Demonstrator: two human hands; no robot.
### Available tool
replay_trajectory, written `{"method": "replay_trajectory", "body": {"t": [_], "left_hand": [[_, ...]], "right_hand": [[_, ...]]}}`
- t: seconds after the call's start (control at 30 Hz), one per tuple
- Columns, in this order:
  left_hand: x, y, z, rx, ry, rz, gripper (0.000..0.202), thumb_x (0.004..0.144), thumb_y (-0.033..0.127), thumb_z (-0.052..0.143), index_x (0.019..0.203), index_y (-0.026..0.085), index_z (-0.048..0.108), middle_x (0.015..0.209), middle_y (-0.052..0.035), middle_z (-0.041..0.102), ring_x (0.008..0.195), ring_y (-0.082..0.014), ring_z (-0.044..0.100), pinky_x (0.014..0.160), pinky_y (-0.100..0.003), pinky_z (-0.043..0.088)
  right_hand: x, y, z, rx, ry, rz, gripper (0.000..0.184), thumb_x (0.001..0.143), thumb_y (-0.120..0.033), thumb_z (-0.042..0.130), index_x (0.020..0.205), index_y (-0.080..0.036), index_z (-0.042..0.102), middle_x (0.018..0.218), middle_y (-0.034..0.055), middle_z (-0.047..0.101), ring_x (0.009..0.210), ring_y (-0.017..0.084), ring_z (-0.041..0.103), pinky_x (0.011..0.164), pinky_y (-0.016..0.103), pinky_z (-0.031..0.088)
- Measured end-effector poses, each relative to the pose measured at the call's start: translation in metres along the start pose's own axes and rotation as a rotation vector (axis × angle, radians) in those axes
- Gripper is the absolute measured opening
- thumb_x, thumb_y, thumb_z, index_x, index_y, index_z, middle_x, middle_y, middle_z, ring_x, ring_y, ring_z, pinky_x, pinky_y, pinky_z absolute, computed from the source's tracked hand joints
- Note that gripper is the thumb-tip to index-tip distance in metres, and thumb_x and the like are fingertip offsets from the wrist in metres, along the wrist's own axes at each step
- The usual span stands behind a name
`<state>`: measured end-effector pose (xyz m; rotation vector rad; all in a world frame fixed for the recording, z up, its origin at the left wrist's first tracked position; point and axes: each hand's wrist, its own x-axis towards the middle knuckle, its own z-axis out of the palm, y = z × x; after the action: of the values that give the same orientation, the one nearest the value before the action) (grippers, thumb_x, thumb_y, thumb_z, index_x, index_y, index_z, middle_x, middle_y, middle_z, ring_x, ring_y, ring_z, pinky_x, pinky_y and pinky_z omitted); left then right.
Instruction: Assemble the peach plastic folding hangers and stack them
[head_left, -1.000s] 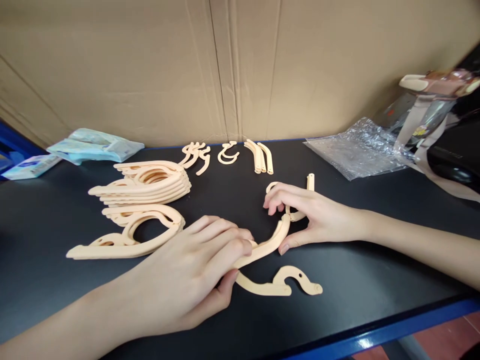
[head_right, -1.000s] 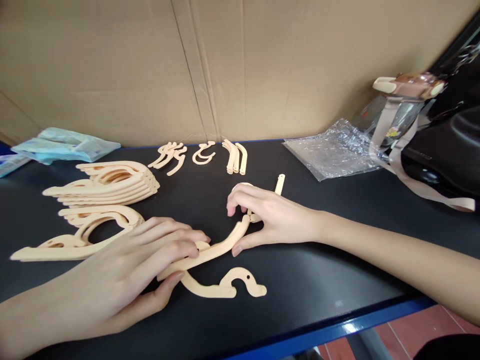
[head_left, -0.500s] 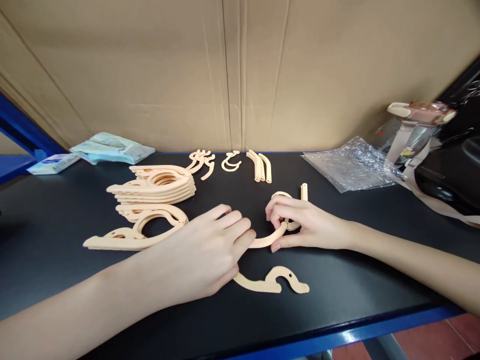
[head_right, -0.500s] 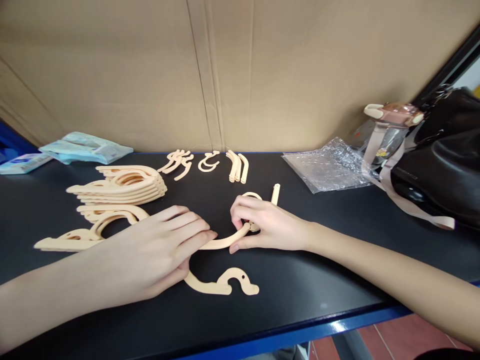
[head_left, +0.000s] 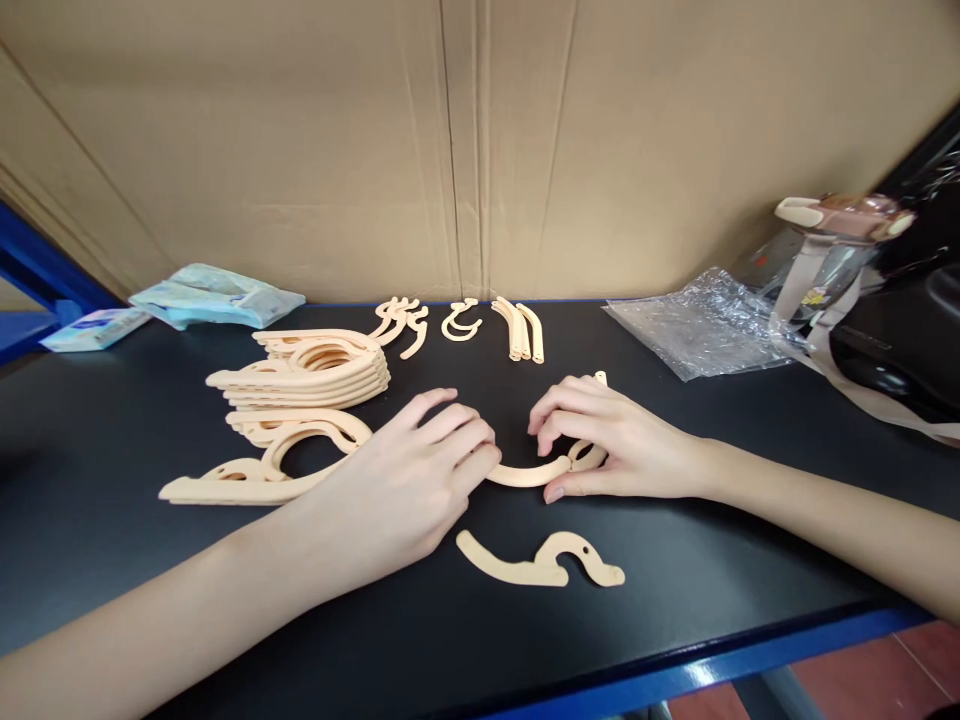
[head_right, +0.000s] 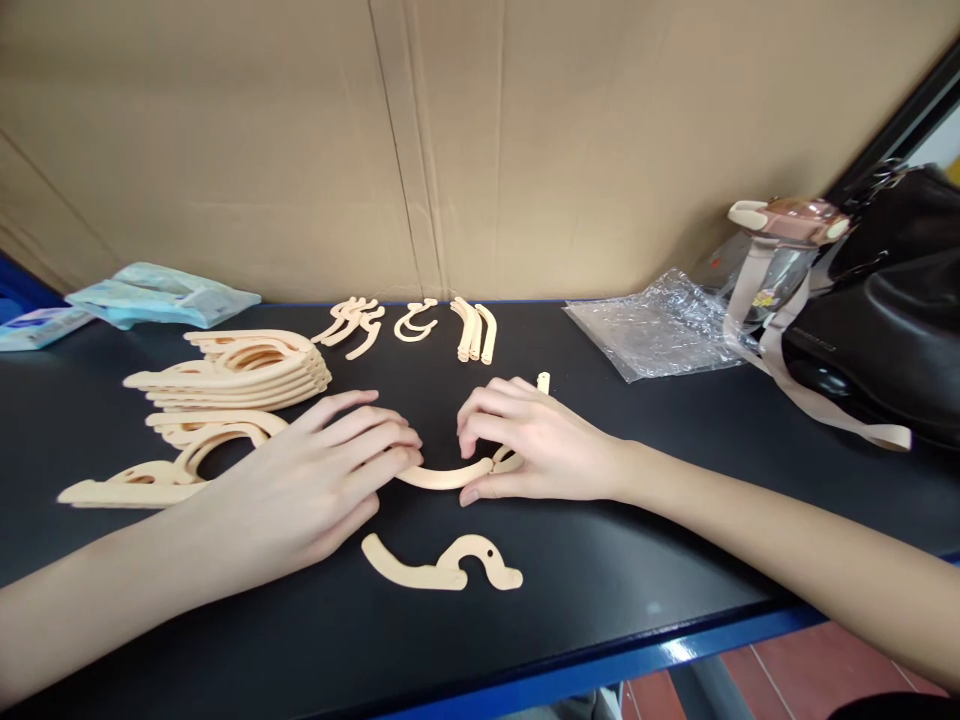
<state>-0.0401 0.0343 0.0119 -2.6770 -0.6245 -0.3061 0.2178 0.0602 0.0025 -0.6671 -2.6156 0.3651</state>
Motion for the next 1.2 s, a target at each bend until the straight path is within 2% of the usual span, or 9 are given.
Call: {"method": "replay_trajectory", "body": {"t": [0.13, 0.3, 0.4, 0.53, 0.8, 0.97, 1.1, 1.2], "left_hand": [[-0.003, -0.007, 0.004, 0.061, 0.019, -0.011, 0.026, 0.087, 0.004, 0.048, 0.104, 0.013, 0.065, 0.112, -0.0072, 0.066, 0.106, -0.0261, 0.054, 0.103, -0.045, 0.035], [-0.004, -0.010, 0.004, 0.105, 0.038, -0.033, 0.026, 0.086, 0.001, 0.051, 0.104, 0.013, 0.065, 0.110, -0.0105, 0.064, 0.103, -0.0287, 0.056, 0.090, -0.042, 0.046], [-0.003, -0.009, 0.000, 0.158, 0.024, -0.055, 0.029, 0.084, -0.002, 0.048, 0.102, 0.012, 0.066, 0.105, -0.0109, 0.065, 0.094, -0.0283, 0.060, 0.076, -0.040, 0.049], [-0.004, -0.006, -0.005, 0.221, -0.013, -0.109, 0.028, 0.082, -0.003, 0.047, 0.097, 0.012, 0.066, 0.087, -0.0076, 0.066, 0.074, -0.0249, 0.061, 0.062, -0.038, 0.048], [-0.003, -0.005, -0.004, 0.146, -0.010, -0.138, 0.028, 0.087, 0.001, 0.044, 0.099, 0.010, 0.067, 0.080, -0.0062, 0.068, 0.071, -0.0243, 0.063, 0.061, -0.038, 0.049], [-0.001, -0.005, -0.001, 0.061, 0.010, -0.217, 0.026, 0.095, 0.012, 0.042, 0.110, 0.010, 0.063, 0.097, -0.0098, 0.070, 0.087, -0.0261, 0.066, 0.070, -0.039, 0.052], [0.001, -0.004, -0.001, 0.023, 0.036, -0.205, 0.030, 0.099, 0.018, 0.039, 0.119, 0.009, 0.059, 0.112, -0.0126, 0.067, 0.102, -0.0292, 0.063, 0.081, -0.043, 0.053], [0.001, 0.000, -0.003, 0.013, 0.040, -0.182, 0.031, 0.100, 0.023, 0.038, 0.118, 0.015, 0.062, 0.114, -0.0106, 0.066, 0.098, -0.0287, 0.064, 0.073, -0.041, 0.056]], "right_hand": [[-0.001, 0.003, -0.001, -0.094, 0.066, 0.050, 0.038, 0.077, -0.049, 0.076, 0.094, -0.019, 0.059, 0.102, 0.0044, 0.060, 0.095, 0.019, 0.053, 0.087, 0.035, 0.036], [-0.001, 0.005, 0.001, -0.150, 0.081, 0.096, 0.044, 0.073, -0.054, 0.077, 0.094, -0.019, 0.060, 0.096, 0.0038, 0.056, 0.089, 0.019, 0.051, 0.082, 0.033, 0.037], [0.000, 0.004, 0.002, -0.127, 0.042, 0.103, 0.044, 0.075, -0.054, 0.076, 0.094, -0.019, 0.058, 0.093, 0.0014, 0.059, 0.087, 0.018, 0.052, 0.083, 0.034, 0.036], [0.001, 0.002, 0.001, -0.106, 0.032, 0.090, 0.042, 0.077, -0.054, 0.074, 0.094, -0.019, 0.057, 0.095, 0.0014, 0.061, 0.088, 0.018, 0.053, 0.086, 0.035, 0.035], [0.000, 0.000, 0.000, -0.087, 0.061, 0.003, 0.038, 0.083, -0.054, 0.068, 0.096, -0.020, 0.058, 0.093, 0.0026, 0.065, 0.088, 0.018, 0.056, 0.090, 0.036, 0.035], [0.000, 0.000, 0.000, -0.033, 0.048, -0.060, 0.038, 0.084, -0.050, 0.069, 0.102, -0.018, 0.059, 0.100, 0.0046, 0.068, 0.093, 0.019, 0.060, 0.097, 0.039, 0.035], [-0.001, -0.002, 0.001, 0.017, -0.032, -0.132, 0.039, 0.089, -0.045, 0.065, 0.113, -0.015, 0.059, 0.117, 0.0103, 0.067, 0.109, 0.020, 0.059, 0.098, 0.037, 0.037], [-0.002, -0.003, 0.001, 0.007, -0.064, -0.159, 0.038, 0.093, -0.042, 0.060, 0.119, -0.015, 0.057, 0.128, 0.0119, 0.063, 0.120, 0.020, 0.055, 0.100, 0.036, 0.038]]}}
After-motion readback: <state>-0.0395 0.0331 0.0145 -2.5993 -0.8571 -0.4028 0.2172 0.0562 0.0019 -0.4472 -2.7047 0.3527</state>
